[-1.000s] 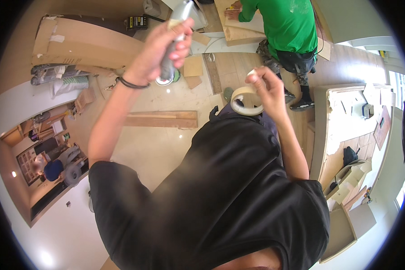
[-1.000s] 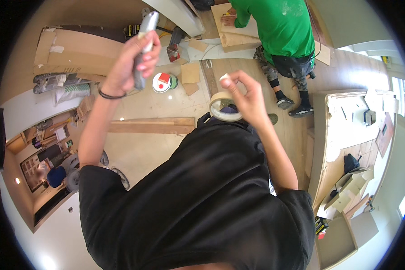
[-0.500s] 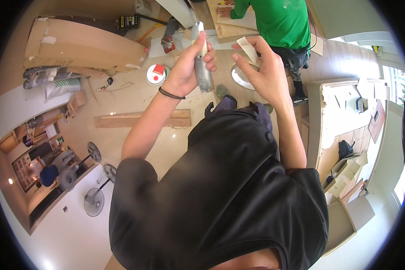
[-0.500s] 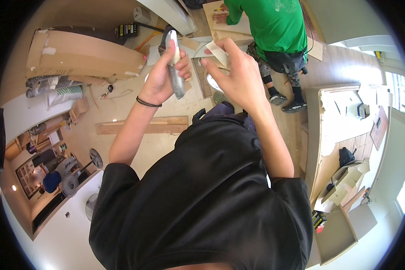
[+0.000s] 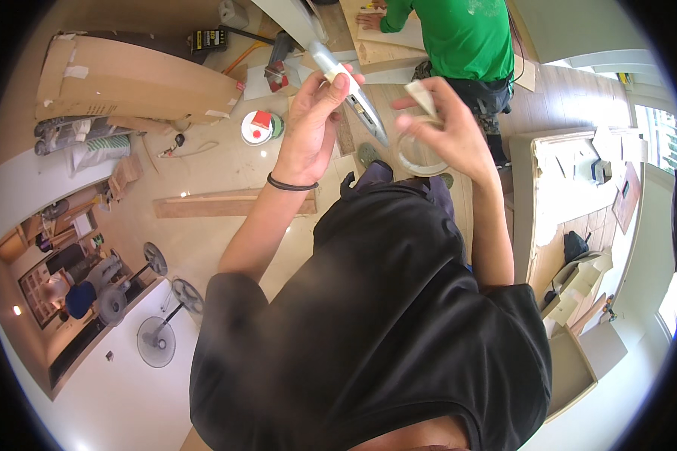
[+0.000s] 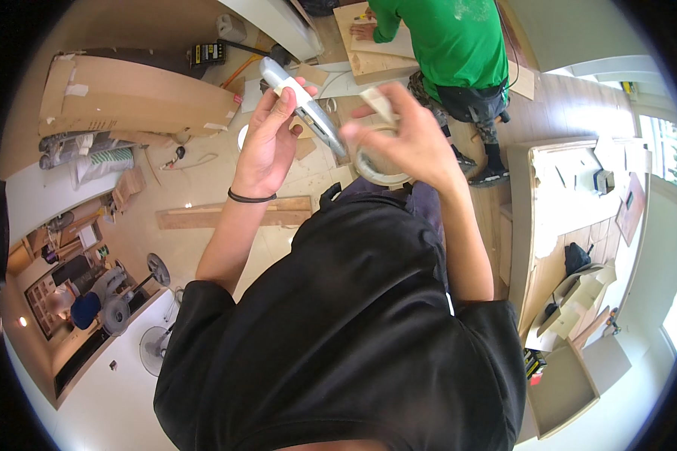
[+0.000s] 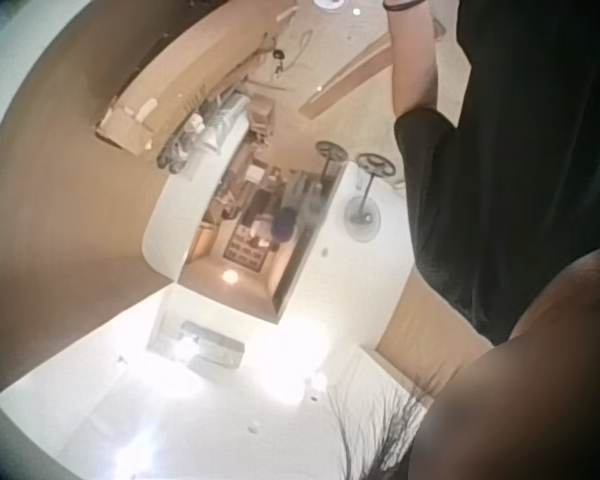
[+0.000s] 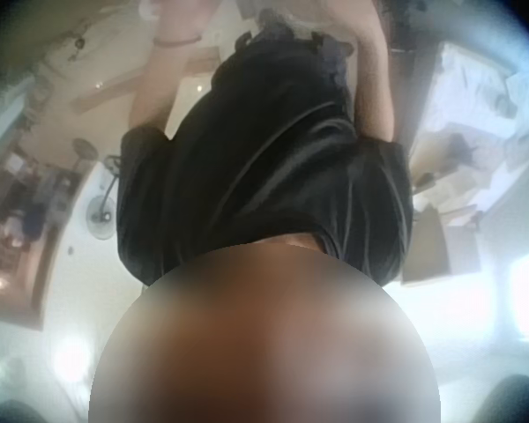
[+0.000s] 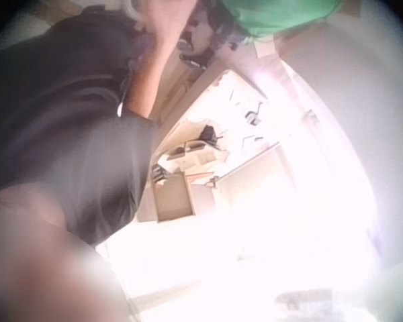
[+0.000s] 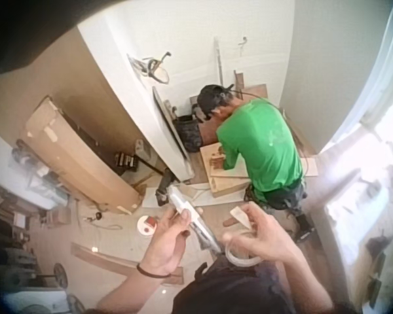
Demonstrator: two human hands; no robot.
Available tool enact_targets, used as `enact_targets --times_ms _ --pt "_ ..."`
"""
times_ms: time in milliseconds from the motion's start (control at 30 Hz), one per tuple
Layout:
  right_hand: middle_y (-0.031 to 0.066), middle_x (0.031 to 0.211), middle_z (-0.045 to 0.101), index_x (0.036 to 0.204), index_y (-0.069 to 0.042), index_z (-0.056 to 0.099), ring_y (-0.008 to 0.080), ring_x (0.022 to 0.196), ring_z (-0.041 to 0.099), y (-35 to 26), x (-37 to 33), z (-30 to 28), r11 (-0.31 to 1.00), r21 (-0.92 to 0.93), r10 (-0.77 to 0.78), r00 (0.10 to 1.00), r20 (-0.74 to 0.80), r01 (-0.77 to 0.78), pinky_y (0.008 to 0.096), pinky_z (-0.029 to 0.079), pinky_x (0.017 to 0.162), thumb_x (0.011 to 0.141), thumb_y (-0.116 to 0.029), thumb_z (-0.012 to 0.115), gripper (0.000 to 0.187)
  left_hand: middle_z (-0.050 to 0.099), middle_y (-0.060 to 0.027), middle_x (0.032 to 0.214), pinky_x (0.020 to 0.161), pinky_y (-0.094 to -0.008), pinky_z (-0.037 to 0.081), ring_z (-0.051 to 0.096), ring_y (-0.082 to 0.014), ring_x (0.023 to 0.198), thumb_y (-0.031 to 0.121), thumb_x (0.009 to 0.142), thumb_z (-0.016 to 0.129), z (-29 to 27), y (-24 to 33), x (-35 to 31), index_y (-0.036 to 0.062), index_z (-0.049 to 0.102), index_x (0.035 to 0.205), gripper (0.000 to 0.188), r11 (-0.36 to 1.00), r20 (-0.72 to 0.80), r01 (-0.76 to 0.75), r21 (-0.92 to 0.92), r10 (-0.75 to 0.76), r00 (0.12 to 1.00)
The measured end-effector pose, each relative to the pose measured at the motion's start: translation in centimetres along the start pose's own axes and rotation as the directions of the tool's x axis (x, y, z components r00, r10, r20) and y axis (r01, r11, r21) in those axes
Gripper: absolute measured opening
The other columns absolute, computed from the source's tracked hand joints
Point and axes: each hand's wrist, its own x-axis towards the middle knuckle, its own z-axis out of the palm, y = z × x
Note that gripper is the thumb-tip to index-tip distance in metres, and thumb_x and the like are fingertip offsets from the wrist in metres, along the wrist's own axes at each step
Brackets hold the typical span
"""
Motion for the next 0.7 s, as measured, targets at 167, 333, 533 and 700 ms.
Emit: enact_targets --times_ms 167,333,533,700 --pt "0.0005 0.099 0.072 0.112 -0.008 0.061 0.0044 0.074 0.054 2.4 -1.2 0.3 0.911 0.083 0.406 0.914 -0.019 -0.403 0.0212 0.043 0.062 0.100 -0.043 0.053 0.038 0.067 -0.0115 0.112 0.093 -0.0316 0.053 0.062 -0.0173 0.109 0.009 0.091 0.072 -1.0 -0.3 0.4 0.0025 0.058 0.119 0.032 0.992 -0.083 -0.016 -0.124 0.006 0.997" --pt "0.0005 0.093 0.067 0.116 -0.008 0.059 0.0021 0.069 0.052 2.0 -2.4 4.6 0.792 0.556 0.279 0.960 0.037 -0.252 0.0182 0.034 0.052 0.102 -0.044 0.052 0.040 0.067 -0.0116 0.113 0.088 -0.0269 0.058 0.067 -0.0181 0.103 0.001 0.089 0.070 0.1 -2.4 -0.1 0.0018 0.061 0.120 0.032 0.993 -0.051 0.068 -0.092 -0.073 0.996" --pt "0.0048 0.091 0.069 0.115 -0.003 0.059 0.0086 0.075 0.062 0.2 -2.6 3.7 0.862 0.481 0.246 0.962 -0.122 -0.160 0.0214 0.045 0.056 0.102 -0.042 0.055 0.041 0.070 -0.0105 0.104 0.079 -0.0242 0.051 0.068 -0.0150 0.091 0.005 0.083 0.079 1.4 -2.3 -1.1 0.0016 0.062 0.112 0.034 0.964 0.065 0.098 0.249 -0.117 0.991" --pt "0.0080 0.091 0.071 0.110 0.000 0.060 0.0144 0.086 0.067 -0.8 -3.4 1.9 0.964 0.228 0.147 0.988 -0.037 -0.135 0.0332 0.052 0.078 0.103 -0.038 0.054 0.039 0.063 -0.0036 0.097 0.073 -0.0246 0.050 0.062 -0.0097 0.090 0.014 0.092 0.069 0.9 -1.1 -0.8 0.0013 0.052 0.125 0.039 0.856 0.326 0.155 0.494 -0.347 0.879"
